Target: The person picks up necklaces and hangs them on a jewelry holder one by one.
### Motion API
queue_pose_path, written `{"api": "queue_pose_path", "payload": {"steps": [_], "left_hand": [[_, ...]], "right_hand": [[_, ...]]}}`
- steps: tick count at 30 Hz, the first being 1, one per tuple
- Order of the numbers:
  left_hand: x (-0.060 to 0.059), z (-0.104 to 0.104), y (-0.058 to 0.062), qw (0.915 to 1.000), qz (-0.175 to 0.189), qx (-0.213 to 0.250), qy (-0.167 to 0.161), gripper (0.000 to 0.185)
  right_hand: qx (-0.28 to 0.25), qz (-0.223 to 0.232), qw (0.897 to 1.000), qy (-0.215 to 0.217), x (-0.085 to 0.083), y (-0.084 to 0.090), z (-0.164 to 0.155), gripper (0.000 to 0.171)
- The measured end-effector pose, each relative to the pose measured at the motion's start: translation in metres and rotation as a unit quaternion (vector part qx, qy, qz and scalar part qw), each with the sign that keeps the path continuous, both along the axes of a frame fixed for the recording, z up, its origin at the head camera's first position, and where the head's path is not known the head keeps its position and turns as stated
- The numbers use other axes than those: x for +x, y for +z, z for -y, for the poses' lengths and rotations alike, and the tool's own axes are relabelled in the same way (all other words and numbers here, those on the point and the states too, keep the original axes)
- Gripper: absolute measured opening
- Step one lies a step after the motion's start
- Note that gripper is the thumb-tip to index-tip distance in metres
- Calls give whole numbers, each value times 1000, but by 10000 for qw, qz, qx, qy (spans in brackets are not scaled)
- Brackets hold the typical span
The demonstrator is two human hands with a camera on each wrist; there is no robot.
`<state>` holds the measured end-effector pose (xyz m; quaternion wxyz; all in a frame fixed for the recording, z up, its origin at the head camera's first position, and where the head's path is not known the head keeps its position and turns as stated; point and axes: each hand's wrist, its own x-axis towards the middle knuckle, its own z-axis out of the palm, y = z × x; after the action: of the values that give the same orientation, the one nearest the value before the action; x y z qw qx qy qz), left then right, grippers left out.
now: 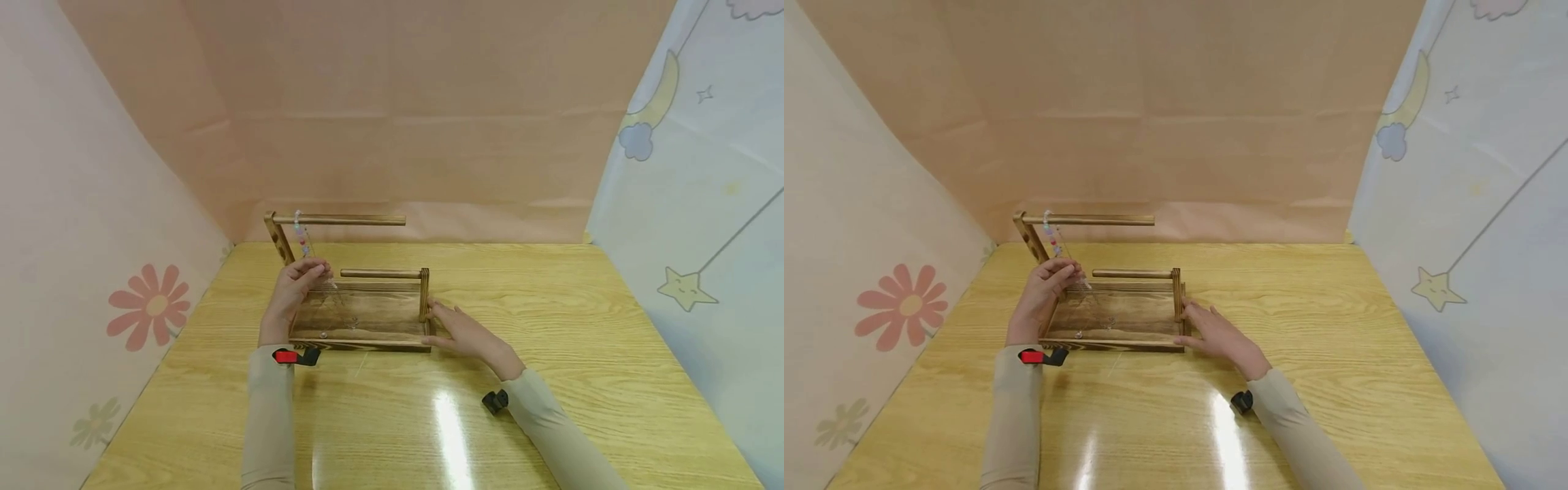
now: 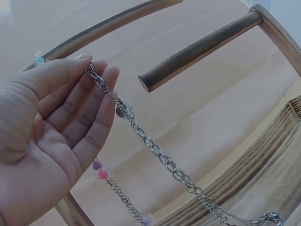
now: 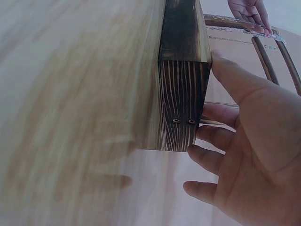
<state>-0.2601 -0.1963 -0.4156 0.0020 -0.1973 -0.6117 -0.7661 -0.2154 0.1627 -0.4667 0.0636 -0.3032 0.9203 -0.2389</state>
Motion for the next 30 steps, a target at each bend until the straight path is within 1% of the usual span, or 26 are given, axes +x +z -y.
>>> {"api": "queue_pose_path", "payload": {"steps": [5,9,16,22,25,29,30], "left_hand": [[-5,2,-4,9996,211,21,178,20],[-6,2,-3,9996,182,35,223,16],[-10,-2,0,9994,39,-147,322,14],[-11,-5,3,9990,22,-270,351,17],[-7,-7,10,9989,34,-348,326,16],[-1,-11,19,9989,-44,-394,231,17],[-1,-11,20,9990,-75,-392,223,16]], "right_hand": [[-18,-21,10000,-4,0,1,1,73],[-16,9,10000,-5,-1,1,0,78],[65,30,10000,-3,-2,-1,0,67],[80,80,9999,-32,-2,-1,1,70],[98,87,9999,-45,-2,-1,1,70],[121,86,9999,-73,-2,-2,1,70],[119,91,9999,-74,-2,-2,1,69]]}}
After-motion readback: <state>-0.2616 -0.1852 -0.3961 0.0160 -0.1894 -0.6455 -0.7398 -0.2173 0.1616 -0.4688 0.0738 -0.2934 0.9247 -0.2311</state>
